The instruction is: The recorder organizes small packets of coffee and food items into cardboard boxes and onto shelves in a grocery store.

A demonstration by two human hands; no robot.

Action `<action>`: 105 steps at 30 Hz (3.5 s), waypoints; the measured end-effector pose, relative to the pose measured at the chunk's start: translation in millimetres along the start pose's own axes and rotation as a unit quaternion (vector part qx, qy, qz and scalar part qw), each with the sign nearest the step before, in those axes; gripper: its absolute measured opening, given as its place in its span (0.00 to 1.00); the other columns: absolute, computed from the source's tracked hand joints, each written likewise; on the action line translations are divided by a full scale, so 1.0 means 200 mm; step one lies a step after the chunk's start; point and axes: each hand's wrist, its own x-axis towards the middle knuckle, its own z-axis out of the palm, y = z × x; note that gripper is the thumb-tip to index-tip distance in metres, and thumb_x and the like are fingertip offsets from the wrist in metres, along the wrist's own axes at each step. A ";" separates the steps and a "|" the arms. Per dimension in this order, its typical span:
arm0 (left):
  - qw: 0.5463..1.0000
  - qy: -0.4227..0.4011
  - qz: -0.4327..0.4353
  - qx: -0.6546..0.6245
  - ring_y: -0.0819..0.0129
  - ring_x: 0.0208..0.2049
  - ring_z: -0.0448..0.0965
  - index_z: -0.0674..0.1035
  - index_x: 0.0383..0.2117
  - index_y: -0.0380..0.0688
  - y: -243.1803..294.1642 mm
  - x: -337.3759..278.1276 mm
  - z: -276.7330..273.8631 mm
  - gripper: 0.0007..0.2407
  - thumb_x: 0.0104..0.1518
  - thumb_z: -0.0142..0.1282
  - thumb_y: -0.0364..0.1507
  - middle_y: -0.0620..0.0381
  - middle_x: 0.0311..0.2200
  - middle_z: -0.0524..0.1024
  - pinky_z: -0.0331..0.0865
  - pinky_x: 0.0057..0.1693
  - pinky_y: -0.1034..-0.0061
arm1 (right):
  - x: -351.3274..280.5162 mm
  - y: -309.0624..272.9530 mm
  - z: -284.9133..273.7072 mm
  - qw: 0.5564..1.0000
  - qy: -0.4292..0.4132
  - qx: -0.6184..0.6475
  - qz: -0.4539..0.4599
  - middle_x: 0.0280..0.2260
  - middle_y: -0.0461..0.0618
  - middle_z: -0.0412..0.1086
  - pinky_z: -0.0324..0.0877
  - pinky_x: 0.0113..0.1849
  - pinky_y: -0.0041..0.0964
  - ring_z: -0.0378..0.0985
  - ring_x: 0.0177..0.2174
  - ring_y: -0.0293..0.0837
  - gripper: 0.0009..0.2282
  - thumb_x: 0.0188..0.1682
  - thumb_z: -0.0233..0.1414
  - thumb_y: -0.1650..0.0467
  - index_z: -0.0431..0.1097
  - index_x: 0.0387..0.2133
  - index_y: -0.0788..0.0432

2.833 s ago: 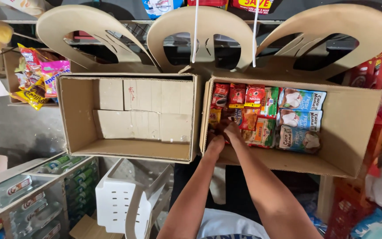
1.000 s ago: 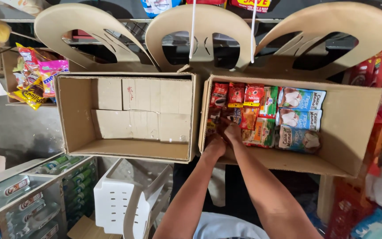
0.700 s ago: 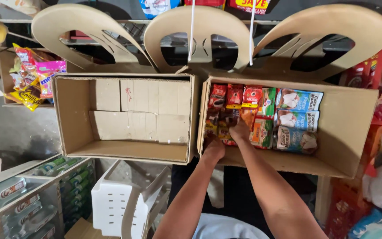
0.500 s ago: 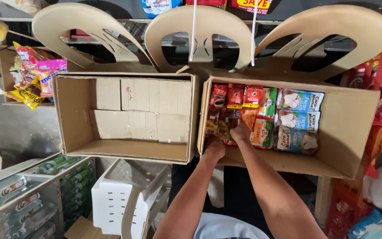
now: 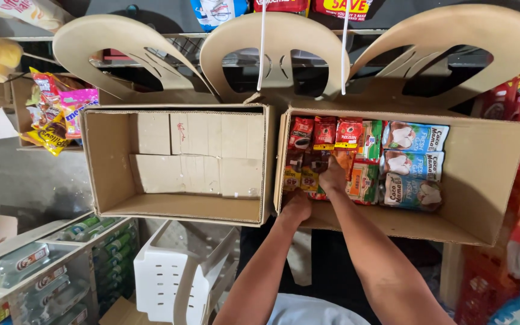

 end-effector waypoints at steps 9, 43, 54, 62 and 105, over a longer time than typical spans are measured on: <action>0.999 0.025 0.009 0.047 0.40 0.51 0.76 0.67 0.55 0.30 0.01 -0.02 0.02 0.19 0.59 0.49 0.29 0.29 0.50 0.73 0.71 0.54 0.57 | 0.03 0.04 0.02 1.000 0.014 -0.014 -0.010 0.44 0.66 0.74 0.70 0.48 0.51 0.76 0.48 0.63 0.21 0.44 0.51 0.77 0.65 0.54 0.57; 0.935 0.128 0.230 0.236 0.25 0.43 0.77 0.72 0.51 0.24 -0.09 0.12 0.21 0.21 0.60 0.45 0.34 0.15 0.47 0.70 0.73 0.43 0.40 | -0.13 -0.48 -0.10 0.984 -0.119 0.092 -0.099 0.34 0.57 0.78 0.75 0.32 0.46 0.80 0.29 0.49 0.19 0.56 0.44 0.71 0.65 0.61 0.44; 0.957 0.110 0.254 -0.090 0.38 0.42 0.79 0.75 0.48 0.35 0.30 -0.84 -0.60 0.14 0.60 0.51 0.32 0.32 0.40 0.78 0.73 0.48 0.52 | -0.61 -0.11 -0.27 0.938 0.034 0.180 -0.293 0.36 0.49 0.80 0.75 0.41 0.35 0.84 0.38 0.40 0.09 0.54 0.53 0.70 0.73 0.45 0.59; 0.929 0.103 0.249 -0.253 0.55 0.39 0.85 0.76 0.46 0.41 0.41 -1.36 -1.00 0.12 0.55 0.50 0.24 0.47 0.35 0.83 0.76 0.48 0.66 | -0.93 -0.26 -0.48 0.942 -0.001 0.274 -0.192 0.36 0.46 0.80 0.75 0.37 0.32 0.80 0.32 0.37 0.10 0.51 0.51 0.73 0.74 0.44 0.61; 0.682 0.467 0.470 -0.309 0.55 0.42 0.81 0.75 0.44 0.33 1.39 -1.56 -2.38 0.13 0.61 0.57 0.32 0.41 0.39 0.80 0.71 0.49 0.66 | -1.26 -1.62 -1.54 0.794 0.197 0.367 -0.443 0.38 0.44 0.73 0.69 0.37 0.28 0.69 0.33 0.31 0.16 0.50 0.58 0.72 0.70 0.51 0.65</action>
